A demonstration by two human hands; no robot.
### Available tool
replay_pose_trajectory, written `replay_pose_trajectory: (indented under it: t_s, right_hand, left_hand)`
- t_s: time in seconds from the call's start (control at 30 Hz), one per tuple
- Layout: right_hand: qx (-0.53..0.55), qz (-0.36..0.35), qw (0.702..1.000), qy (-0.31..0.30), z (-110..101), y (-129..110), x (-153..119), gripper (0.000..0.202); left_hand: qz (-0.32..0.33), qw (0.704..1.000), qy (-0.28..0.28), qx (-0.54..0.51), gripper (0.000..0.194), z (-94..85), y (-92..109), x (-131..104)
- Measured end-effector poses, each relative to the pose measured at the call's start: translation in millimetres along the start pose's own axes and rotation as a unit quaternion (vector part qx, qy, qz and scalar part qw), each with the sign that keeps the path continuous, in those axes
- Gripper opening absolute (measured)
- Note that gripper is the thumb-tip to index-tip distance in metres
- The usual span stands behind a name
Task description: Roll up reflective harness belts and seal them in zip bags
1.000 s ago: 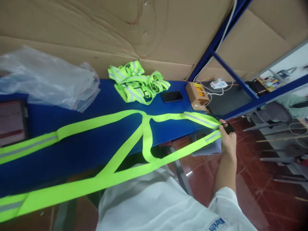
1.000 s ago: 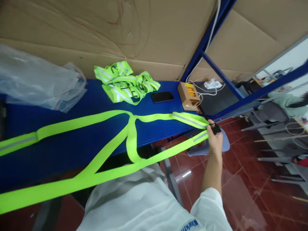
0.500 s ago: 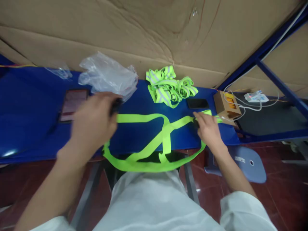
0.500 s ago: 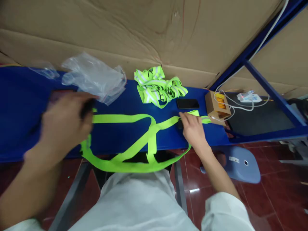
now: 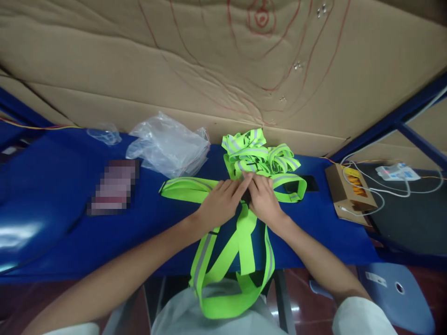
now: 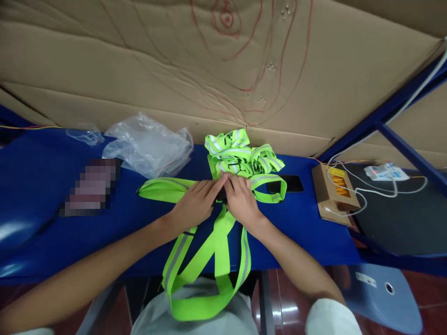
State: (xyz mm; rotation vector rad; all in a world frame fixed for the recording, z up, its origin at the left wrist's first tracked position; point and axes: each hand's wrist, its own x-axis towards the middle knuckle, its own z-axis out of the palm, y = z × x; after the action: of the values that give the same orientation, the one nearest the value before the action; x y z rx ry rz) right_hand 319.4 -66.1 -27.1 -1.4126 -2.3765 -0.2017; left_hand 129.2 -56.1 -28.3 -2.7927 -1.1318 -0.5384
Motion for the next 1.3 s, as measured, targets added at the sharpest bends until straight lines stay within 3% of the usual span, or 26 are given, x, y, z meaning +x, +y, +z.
replay_pose_trajectory:
  t_s: [0.2, 0.43, 0.63, 0.77, 0.87, 1.0, 1.13, 1.23, 1.3]
  right_hand:
    - [0.016, 0.009, 1.0, 0.013, 2.7, 9.0, -5.7, 0.075]
    - [0.022, 0.02, 1.0, 0.003, -2.5, 11.2, -10.4, 0.091]
    - [0.037, 0.001, 0.999, -0.022, -1.6, -5.0, -11.6, 0.085]
    - [0.031, 0.007, 0.999, -0.015, 0.6, -13.6, -12.7, 0.09]
    - [0.059, -0.005, 0.998, -0.033, -3.0, -11.8, -11.0, 0.086]
    - [0.09, -0.015, 0.996, -0.022, -14.9, -0.9, -9.3, 0.082]
    - [0.115, 0.025, 0.993, -0.026, -21.8, 5.5, -8.0, 0.082]
    - [0.156, 0.046, 0.986, -0.049, -30.2, 6.2, 1.9, 0.065]
    - [0.184, 0.048, 0.981, -0.042, -44.1, 9.3, 15.8, 0.058]
  left_hand:
    - [-0.022, 0.995, 0.009, -0.101, 0.103, 2.8, -7.5, -5.3]
    - [-0.04, 0.987, 0.038, -0.15, 0.102, -7.3, -23.9, -8.7]
    - [-0.016, 0.99, 0.018, -0.142, 0.08, 1.8, -2.8, -8.8]
    - [-0.022, 0.99, 0.044, -0.13, 0.063, 8.3, 14.5, -6.0]
    - [-0.019, 0.987, 0.062, -0.146, 0.064, 7.9, 12.1, -5.5]
    - [-0.039, 0.956, 0.133, -0.257, 0.073, 1.8, -4.3, -7.9]
    - [-0.115, 0.915, 0.204, -0.329, 0.074, -3.9, -13.3, -6.4]
    - [-0.18, 0.897, 0.178, -0.362, 0.063, -17.0, -17.3, 8.2]
    - [-0.206, 0.881, 0.149, -0.4, 0.044, -36.8, -22.3, 26.3]
